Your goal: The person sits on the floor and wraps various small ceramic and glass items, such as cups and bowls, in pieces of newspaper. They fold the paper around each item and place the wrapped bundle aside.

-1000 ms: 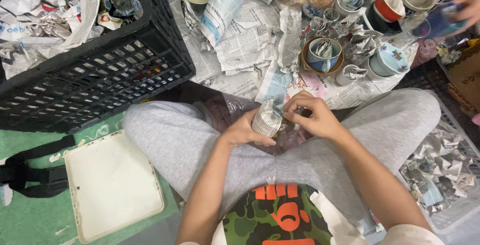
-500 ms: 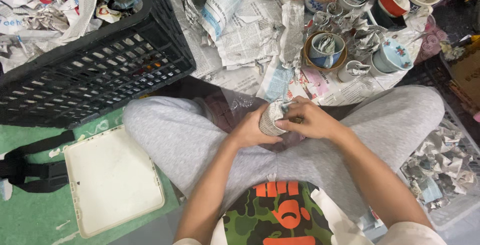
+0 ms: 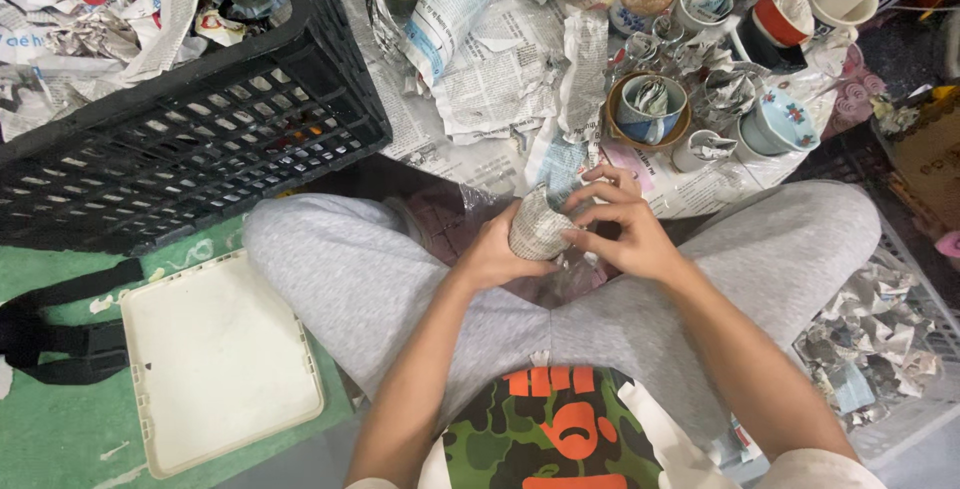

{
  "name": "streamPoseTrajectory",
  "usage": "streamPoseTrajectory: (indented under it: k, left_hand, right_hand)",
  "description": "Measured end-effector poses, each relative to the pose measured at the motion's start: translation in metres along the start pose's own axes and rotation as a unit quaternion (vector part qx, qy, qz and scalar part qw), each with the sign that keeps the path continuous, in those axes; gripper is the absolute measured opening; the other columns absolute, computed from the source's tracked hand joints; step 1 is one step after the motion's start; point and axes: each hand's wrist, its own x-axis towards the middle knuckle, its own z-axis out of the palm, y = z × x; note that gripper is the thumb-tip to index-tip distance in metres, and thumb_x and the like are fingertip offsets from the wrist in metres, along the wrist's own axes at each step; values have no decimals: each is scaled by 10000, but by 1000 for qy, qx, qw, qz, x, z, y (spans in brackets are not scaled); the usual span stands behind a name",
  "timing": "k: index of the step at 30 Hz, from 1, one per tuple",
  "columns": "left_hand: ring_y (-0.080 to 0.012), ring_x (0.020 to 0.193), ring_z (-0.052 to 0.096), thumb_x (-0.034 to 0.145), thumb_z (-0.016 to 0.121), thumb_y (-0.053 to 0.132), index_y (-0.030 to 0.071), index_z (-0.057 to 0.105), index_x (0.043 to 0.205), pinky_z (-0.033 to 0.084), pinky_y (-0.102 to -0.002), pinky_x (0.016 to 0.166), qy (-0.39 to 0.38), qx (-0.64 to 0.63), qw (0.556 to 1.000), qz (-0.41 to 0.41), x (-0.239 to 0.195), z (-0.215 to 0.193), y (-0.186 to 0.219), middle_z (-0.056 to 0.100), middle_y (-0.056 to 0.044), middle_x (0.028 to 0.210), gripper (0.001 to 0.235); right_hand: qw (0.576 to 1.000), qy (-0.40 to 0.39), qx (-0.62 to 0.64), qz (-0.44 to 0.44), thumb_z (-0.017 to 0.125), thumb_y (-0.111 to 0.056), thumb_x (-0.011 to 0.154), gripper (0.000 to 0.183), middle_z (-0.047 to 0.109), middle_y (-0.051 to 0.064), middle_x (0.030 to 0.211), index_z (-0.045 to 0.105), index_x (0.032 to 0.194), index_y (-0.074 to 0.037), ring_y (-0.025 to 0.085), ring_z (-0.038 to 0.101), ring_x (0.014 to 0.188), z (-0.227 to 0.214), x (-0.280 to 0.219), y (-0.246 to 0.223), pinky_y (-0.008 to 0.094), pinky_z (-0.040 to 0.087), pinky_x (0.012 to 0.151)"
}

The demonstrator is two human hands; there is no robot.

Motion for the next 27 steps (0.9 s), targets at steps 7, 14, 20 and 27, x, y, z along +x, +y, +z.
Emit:
streamPoseTrajectory:
  k: [7,14,20,27]
  left_hand:
    - [-203,1094,719,589,931,232,50,576,1340,555,-355,957,6,26,999,-29,1,1,-7,747,-107,1189,850]
    - [-168,1168,665,600,953,220,36,562,1391,534,-341,1020,-49,-51,998,4,0,1,-15,711,-84,1262,902]
    - [-147,1188,619,574,960,218,45,498,1471,507,-322,1027,-92,-85,992,-3,2,0,-26,667,-47,1312,1024]
    - [-236,1038,653,567,960,204,9,479,1508,566,-421,885,-122,-216,965,-88,0,-1,-28,679,-104,1217,1075]
  right_hand:
    - [999,-34,-34,-21,834,-288,799,297,722,70,969,737,867,-15,216,663,1028,1,0,-11,384,376,994]
    - [990,-137,-35,-16,855,-346,742,351,755,92,847,788,873,-27,235,673,895,1,7,-8,437,374,980]
    - [984,-173,2,-48,870,-393,730,504,759,138,1036,759,1072,-39,291,689,1077,6,4,-2,525,330,1194]
    - [994,-99,-16,-34,871,-361,694,698,652,194,1375,685,1236,37,410,508,1363,6,-1,4,524,391,1130]
